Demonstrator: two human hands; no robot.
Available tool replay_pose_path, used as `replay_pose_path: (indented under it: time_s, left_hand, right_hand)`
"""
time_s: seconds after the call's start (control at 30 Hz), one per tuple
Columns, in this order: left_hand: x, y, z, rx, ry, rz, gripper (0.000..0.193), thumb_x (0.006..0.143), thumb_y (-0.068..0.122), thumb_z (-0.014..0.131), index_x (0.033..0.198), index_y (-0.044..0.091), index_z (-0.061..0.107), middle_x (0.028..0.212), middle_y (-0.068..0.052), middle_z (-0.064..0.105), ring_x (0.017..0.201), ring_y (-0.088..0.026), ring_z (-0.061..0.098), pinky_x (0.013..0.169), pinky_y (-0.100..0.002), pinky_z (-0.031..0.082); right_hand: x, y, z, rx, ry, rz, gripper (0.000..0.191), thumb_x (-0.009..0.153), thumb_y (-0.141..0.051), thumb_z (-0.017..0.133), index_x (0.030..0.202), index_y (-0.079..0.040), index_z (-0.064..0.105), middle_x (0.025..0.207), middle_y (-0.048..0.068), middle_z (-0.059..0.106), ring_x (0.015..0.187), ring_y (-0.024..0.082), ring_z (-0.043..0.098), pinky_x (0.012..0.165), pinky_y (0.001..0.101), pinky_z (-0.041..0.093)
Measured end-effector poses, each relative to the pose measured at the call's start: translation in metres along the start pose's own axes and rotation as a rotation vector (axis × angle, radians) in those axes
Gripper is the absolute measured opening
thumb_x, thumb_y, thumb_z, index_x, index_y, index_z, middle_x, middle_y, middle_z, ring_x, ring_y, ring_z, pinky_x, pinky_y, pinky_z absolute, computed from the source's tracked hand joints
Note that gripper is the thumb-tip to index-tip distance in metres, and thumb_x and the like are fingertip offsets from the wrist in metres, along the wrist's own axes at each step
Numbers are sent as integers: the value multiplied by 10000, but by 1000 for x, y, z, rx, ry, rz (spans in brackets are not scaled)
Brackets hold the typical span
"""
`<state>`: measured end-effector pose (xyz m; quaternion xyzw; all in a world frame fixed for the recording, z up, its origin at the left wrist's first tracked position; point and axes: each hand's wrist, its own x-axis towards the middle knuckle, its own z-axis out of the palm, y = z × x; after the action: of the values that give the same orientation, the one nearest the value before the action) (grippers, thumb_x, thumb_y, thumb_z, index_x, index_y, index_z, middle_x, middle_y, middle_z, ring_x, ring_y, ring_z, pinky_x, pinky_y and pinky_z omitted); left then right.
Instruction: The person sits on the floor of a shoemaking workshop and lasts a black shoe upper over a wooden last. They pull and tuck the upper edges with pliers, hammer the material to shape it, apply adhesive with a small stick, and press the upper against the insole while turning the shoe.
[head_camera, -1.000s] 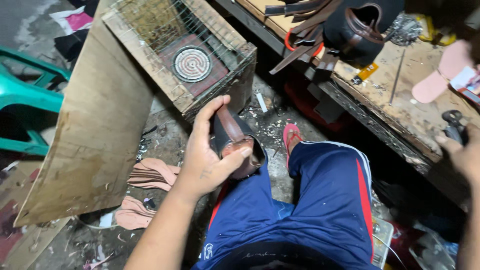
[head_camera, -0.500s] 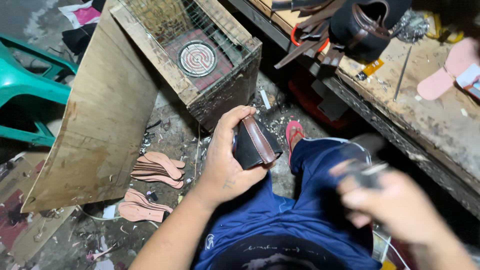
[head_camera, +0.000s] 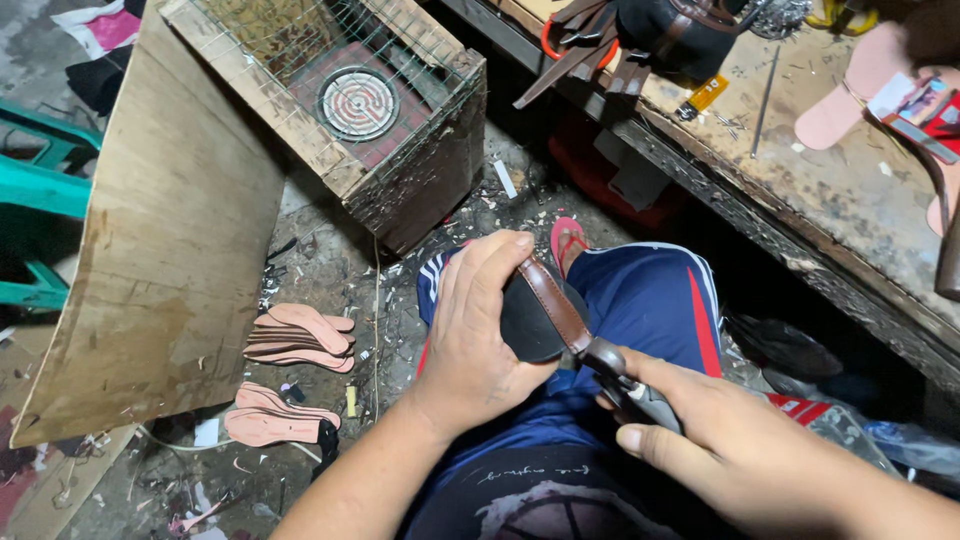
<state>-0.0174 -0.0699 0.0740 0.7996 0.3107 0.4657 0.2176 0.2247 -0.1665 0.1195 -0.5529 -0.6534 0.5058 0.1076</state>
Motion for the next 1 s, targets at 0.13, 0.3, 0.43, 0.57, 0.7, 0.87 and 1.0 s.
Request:
replay_pose_path:
  time_s: [0.13,0.3,0.43,0.57,0.7,0.87,1.0]
  left_hand:
    - [-5,5,10,19,8,34,897,747,148,895,1480,61,386,1435,-177,528,1343,-393,544,1201,-495,403]
    - [-7,9,19,39,18,55,899,779,214,912,1482,54,375,1416,-174,526,1324,-382,544,1200,-514,391]
    - [-8,10,19,76,29,52,895,789,243,911,1475,42,373,1410,-182,526,1312,-384,537,1188,-521,388]
    - [-11,11,19,80,19,53,886,792,253,906,1472,52,375,1416,-172,528,1327,-366,535,1209,-542,371]
    - [-13,12,22,86,5,64,869,801,235,902,1481,67,386,1427,-153,537,1339,-357,545,1180,-516,373]
    - [5,-6,13,62,14,70,882,768,194,883,1485,31,397,1437,-197,529,1335,-416,548,1174,-497,427]
    - [30,-35,2,51,39,0,823,751,160,844,1473,88,456,1397,-192,557,1281,-404,585,1118,-446,492]
  right_hand:
    - [-7,-7,-10,-113,-85,217,675,908,-364,651,1534,-197,461,1235,95,722,1156,264,681,975,373,523]
    - [-4,-19,-20,-228,-187,438,721,888,-368,640,1567,-312,403,1175,98,743,1129,275,705,972,380,522]
    - [-2,-33,-25,-230,-178,370,714,892,-369,651,1563,-298,416,1146,100,754,1087,290,710,933,398,534]
    - [4,-47,-30,-267,-219,460,747,868,-370,638,1580,-348,415,1062,74,735,1022,280,704,894,409,539]
    - [7,-62,-38,-271,-321,756,569,953,-344,633,1498,-328,472,940,89,693,890,249,709,846,393,573]
    - [12,-66,-32,-129,33,270,292,937,-314,667,1176,-150,696,827,40,613,731,177,594,677,333,589]
    - [55,-40,-11,-79,471,-272,325,941,-192,626,1226,-38,611,848,56,702,736,163,679,691,308,541]
